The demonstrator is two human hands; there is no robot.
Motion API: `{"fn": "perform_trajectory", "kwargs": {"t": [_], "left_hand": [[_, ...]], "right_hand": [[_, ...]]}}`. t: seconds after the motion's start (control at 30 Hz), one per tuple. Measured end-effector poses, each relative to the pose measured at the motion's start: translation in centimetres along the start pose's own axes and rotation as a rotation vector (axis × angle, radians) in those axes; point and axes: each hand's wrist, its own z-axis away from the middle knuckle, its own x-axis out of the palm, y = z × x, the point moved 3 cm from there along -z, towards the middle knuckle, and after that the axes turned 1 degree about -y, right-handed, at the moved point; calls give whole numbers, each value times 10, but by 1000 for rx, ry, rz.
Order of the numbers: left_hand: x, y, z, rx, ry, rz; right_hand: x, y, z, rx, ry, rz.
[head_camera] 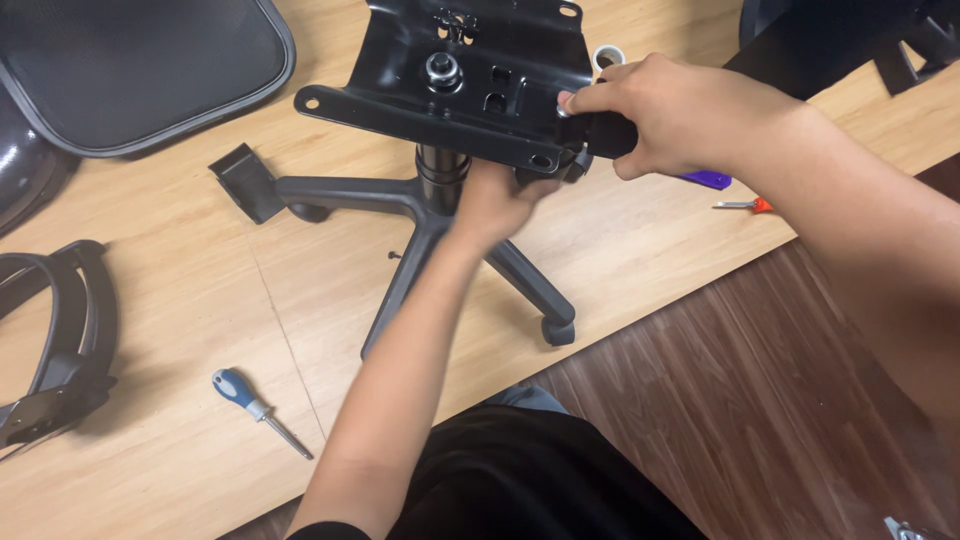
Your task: The person assembles an office chair on a wooden workbench. They align the black metal seat mounting plate onto the chair mechanism, insert and hand-thread screws into the plate holes, then fit the black gas lift cylinder cover around the central column and press the cylinder into place, continuing to seat the components by hand.
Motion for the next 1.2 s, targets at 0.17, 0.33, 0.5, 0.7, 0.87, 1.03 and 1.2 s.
{"fn": "perform_trajectory", "kwargs": {"t": [0.17,0.33,0.5,0.7,0.87,1.03,1.2], "left_hand": [[3,-11,2,285,175,-387],[-3,-19,-13,11,-119,189],[-10,32,4,169,190,-103],[-2,-11,-10,51,-116,282],[-2,22,1,77,230,-99],[5,-29,-9,-28,-151,290],[1,16,2,139,195,93]], "right_hand": [[-3,-2,1,-69,70,7],[-6,-7,2,42,-32,18],[-2,-3,0,-25,26,24],[-5,-7,3,23,5,33],[-4,-5,1,0,10,49],[-6,-9,3,37,-12,28],[-3,-5,1,9,3,65]]}}
